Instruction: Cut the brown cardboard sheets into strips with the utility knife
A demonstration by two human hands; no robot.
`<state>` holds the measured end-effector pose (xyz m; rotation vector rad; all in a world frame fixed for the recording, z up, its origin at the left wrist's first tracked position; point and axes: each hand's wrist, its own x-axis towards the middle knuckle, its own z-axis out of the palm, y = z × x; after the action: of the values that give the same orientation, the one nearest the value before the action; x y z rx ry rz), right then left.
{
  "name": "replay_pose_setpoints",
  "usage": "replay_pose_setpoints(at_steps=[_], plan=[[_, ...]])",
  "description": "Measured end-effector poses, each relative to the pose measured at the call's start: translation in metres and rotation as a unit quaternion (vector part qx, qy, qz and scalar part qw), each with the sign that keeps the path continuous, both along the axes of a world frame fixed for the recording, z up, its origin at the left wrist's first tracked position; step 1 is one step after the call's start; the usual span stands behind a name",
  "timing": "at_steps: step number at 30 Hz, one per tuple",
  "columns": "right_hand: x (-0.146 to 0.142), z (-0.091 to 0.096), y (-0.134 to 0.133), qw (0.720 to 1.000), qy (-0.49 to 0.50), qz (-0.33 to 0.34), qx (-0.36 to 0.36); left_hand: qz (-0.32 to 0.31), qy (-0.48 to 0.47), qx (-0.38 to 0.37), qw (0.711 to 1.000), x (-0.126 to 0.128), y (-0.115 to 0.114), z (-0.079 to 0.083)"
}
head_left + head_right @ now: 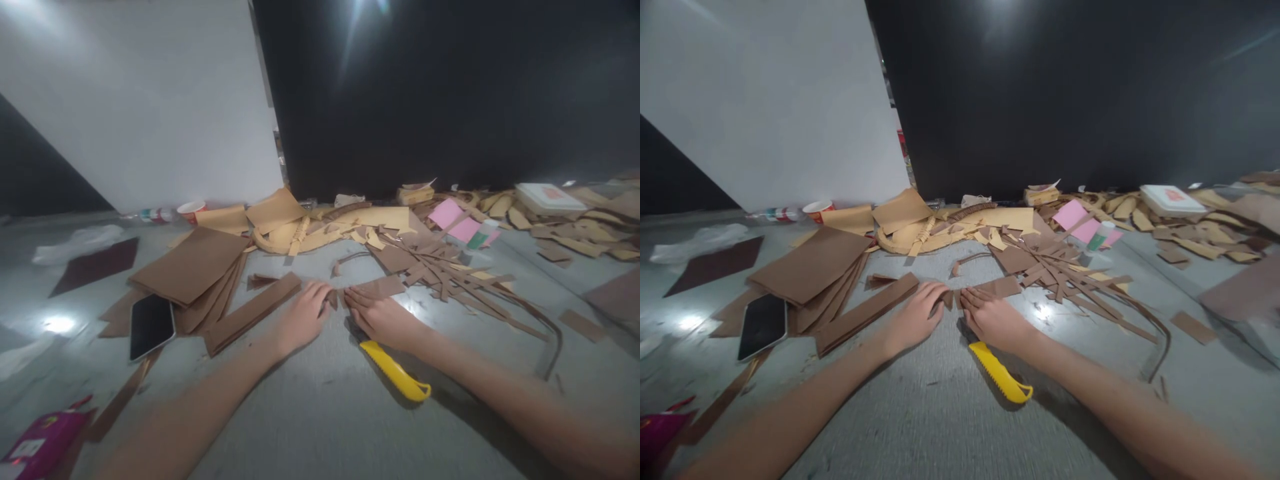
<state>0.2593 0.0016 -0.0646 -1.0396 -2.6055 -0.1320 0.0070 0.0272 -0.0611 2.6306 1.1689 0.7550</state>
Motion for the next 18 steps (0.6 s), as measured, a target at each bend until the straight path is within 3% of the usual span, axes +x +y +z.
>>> replay_pose_setpoints(at_steps=[3,11,18], plan=[[-0.003,-0.004,-0.001,0.999,0.032,-0.009,0.002,0.039,-0.007,-0.018,0.999,0.001,-0.002,0.003],[-0.007,0.002,-0.004,0.995,0.094,-0.007,-0.043,0.038,-0.031,-0.048,0.998,0.001,0.001,-0.001],[0.000,0.010,0.019,0.985,0.122,-0.057,-0.111,-0.032,-0.049,-0.100,0.993,0.002,0.000,0.013]])
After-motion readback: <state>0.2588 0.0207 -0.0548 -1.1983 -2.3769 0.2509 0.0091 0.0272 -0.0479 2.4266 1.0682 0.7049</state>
